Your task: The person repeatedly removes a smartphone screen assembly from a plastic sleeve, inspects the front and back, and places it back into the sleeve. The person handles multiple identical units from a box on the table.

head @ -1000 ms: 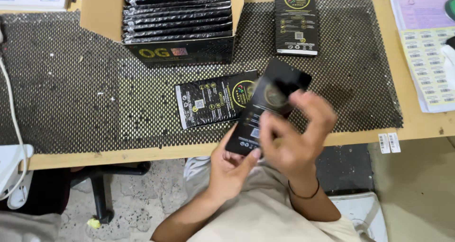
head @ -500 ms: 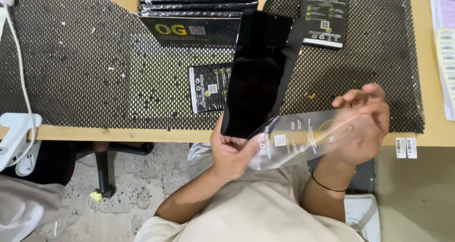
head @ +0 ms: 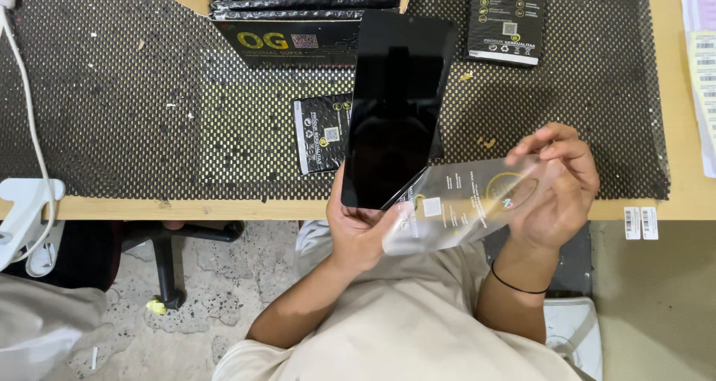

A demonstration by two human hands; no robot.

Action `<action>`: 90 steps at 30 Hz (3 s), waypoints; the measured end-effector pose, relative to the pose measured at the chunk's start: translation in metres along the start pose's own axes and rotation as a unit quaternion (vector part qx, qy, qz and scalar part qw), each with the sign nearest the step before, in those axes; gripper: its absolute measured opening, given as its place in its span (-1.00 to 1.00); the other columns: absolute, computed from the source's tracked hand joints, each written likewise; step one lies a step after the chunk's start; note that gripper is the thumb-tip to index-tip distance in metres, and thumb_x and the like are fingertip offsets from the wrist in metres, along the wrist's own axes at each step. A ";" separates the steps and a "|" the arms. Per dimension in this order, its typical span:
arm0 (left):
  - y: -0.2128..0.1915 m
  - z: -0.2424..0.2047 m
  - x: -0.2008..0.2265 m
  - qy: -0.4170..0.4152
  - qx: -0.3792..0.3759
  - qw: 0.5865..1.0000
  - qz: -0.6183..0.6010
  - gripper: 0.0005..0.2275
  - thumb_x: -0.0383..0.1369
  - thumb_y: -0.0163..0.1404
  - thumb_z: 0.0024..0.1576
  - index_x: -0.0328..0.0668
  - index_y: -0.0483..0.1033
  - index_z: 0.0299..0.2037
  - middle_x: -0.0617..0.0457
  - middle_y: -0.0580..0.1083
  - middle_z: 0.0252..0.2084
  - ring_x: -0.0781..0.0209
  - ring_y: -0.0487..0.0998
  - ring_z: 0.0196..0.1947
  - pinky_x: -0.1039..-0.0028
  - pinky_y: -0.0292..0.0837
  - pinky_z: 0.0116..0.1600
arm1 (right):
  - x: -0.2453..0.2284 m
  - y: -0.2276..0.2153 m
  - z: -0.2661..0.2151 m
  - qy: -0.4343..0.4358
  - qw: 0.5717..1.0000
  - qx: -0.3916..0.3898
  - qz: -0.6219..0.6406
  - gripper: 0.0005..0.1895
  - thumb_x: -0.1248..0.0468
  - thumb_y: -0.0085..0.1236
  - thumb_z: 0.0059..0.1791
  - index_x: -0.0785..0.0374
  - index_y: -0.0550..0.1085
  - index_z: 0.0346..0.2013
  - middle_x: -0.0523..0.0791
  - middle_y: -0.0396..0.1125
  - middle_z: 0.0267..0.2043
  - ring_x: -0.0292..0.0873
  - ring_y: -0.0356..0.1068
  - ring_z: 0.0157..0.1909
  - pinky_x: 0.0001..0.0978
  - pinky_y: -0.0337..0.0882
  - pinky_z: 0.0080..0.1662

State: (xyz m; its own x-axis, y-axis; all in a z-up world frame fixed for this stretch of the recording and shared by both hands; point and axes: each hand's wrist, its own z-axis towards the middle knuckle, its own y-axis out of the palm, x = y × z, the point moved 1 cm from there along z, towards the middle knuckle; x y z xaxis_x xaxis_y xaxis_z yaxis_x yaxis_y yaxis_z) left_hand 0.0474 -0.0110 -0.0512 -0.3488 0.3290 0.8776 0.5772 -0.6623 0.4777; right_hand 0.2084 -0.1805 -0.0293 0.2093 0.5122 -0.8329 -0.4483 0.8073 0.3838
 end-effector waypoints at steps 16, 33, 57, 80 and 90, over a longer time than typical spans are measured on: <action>-0.020 -0.004 -0.054 0.088 -0.048 0.992 -0.081 -0.30 -0.68 0.15 0.02 -0.37 0.07 0.39 -0.17 0.40 -0.10 0.12 0.36 -0.06 0.31 0.34 -0.01 | 0.011 0.000 0.001 -0.033 0.995 0.048 -0.078 -0.81 0.25 0.04 -0.05 0.37 0.36 -0.37 0.16 0.28 -0.15 0.00 0.40 -0.25 -0.26 0.51 -0.22; -0.020 -0.010 -0.032 0.023 -0.054 0.996 -0.064 -0.33 -0.55 0.15 0.13 -0.24 0.04 0.42 0.22 0.28 -0.53 0.58 0.13 -0.61 0.70 0.01 -0.50 | -0.006 0.008 -0.004 -0.002 0.997 -0.020 -0.068 -0.91 0.34 -0.04 0.06 0.27 0.44 -0.24 0.00 0.34 -0.15 -0.10 0.39 -0.22 -0.35 0.48 -0.11; -0.030 -0.013 -0.050 0.052 -0.020 0.995 -0.079 -0.26 -0.69 0.13 0.05 -0.26 0.02 0.44 -0.04 0.33 -0.17 0.24 0.29 -0.16 0.41 0.25 -0.08 | 0.015 -0.008 -0.003 -0.026 0.997 0.003 -0.076 -0.81 0.32 0.04 -0.04 0.46 0.34 -0.34 0.20 0.28 -0.34 0.07 0.42 -0.37 -0.26 0.42 -0.19; -0.024 -0.006 -0.050 0.097 -0.019 0.991 -0.090 -0.32 -0.74 0.13 0.01 -0.35 0.13 0.37 -0.27 0.51 0.12 -0.03 0.48 0.19 0.18 0.48 0.22 | 0.010 -0.001 -0.001 -0.045 0.996 -0.009 -0.082 -0.87 0.37 0.02 -0.03 0.44 0.36 -0.36 0.17 0.29 -0.35 0.01 0.42 -0.37 -0.23 0.42 -0.17; -0.028 -0.004 -0.051 0.092 -0.024 0.990 -0.104 -0.30 -0.73 0.12 0.00 -0.33 0.11 0.38 -0.28 0.52 0.12 -0.06 0.49 0.17 0.19 0.53 0.14 | 0.008 -0.001 0.000 -0.036 0.995 -0.021 -0.090 -0.88 0.37 0.00 -0.02 0.43 0.37 -0.36 0.16 0.32 -0.34 -0.01 0.44 -0.36 -0.29 0.41 -0.16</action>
State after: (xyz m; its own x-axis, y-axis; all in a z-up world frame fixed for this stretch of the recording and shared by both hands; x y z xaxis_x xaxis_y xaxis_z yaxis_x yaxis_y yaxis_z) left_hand 0.0462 -0.0126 -0.1097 -0.5877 0.3356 0.7363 0.4444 -0.6266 0.6403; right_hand 0.2103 -0.1772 -0.0363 0.3503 0.3817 -0.8553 -0.4339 0.8754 0.2130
